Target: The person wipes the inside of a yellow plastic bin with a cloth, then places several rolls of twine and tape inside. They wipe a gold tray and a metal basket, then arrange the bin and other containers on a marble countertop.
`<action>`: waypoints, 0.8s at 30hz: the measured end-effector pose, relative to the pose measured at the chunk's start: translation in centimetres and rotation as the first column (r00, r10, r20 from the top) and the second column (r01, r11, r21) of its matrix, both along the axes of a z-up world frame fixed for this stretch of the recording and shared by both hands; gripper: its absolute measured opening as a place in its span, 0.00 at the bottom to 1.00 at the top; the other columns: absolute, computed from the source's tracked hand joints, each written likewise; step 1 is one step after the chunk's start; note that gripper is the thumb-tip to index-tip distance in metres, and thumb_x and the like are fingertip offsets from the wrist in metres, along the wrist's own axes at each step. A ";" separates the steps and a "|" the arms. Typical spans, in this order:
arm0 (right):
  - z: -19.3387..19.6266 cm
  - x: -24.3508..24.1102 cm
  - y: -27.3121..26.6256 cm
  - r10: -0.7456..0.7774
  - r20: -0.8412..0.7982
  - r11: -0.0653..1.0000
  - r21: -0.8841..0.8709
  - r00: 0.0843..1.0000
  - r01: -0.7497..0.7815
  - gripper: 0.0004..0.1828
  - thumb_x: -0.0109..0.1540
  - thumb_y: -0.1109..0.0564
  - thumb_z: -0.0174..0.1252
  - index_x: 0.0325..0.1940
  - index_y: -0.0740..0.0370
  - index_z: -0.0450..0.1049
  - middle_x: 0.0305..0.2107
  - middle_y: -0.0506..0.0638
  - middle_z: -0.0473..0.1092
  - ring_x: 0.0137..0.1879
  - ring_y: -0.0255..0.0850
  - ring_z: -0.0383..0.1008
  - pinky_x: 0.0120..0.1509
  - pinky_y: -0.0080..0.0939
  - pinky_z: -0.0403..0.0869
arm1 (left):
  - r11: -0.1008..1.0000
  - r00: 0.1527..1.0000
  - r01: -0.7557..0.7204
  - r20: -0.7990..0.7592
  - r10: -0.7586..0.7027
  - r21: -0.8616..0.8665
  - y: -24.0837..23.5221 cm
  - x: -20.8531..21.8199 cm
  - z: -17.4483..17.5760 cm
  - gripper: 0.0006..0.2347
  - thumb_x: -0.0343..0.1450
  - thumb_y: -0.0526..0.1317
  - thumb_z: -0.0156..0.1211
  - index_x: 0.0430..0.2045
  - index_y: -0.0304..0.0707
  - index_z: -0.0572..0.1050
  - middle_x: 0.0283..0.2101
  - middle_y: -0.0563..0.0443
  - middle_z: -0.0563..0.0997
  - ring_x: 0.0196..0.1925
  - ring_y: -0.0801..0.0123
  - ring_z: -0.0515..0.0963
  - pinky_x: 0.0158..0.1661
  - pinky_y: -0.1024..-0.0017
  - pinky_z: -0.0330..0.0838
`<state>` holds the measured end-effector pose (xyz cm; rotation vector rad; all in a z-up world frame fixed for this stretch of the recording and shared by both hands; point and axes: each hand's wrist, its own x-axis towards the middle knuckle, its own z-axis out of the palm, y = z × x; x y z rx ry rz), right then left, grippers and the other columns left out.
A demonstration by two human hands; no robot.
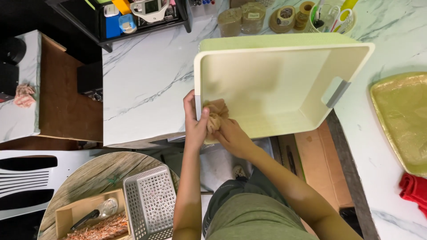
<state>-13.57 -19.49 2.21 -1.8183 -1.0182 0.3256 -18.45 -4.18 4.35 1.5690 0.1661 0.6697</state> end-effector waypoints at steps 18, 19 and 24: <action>-7.3 10.4 -12.8 -0.351 0.523 0.831 -0.209 0.777 0.516 0.10 0.64 0.58 0.59 0.47 0.64 0.69 0.45 0.68 0.73 0.53 0.66 0.73 0.57 0.59 0.73 | 0.979 0.999 0.048 0.000 -0.049 0.198 -2.4 0.1 4.0 0.24 0.74 0.34 0.62 0.65 0.39 0.62 0.76 0.37 0.60 0.78 0.50 0.61 0.74 0.58 0.56; -5.2 9.7 -11.9 -0.352 0.524 0.831 -0.208 0.776 0.517 0.10 0.64 0.58 0.59 0.47 0.64 0.69 0.45 0.68 0.73 0.53 0.66 0.73 0.57 0.59 0.73 | 0.979 0.999 0.049 0.000 -0.050 0.199 -2.5 0.3 4.0 0.24 0.74 0.34 0.62 0.65 0.39 0.62 0.76 0.37 0.60 0.78 0.50 0.61 0.74 0.58 0.56; 0.6 6.9 -7.3 -0.554 -0.187 0.756 0.295 0.811 0.584 0.25 0.68 0.61 0.55 0.66 0.63 0.55 0.46 0.62 0.74 0.54 0.58 0.78 0.57 0.47 0.74 | 0.980 1.000 -0.015 -0.010 0.017 0.201 -3.1 0.8 3.9 0.26 0.73 0.29 0.62 0.68 0.36 0.61 0.74 0.39 0.62 0.77 0.54 0.61 0.76 0.61 0.53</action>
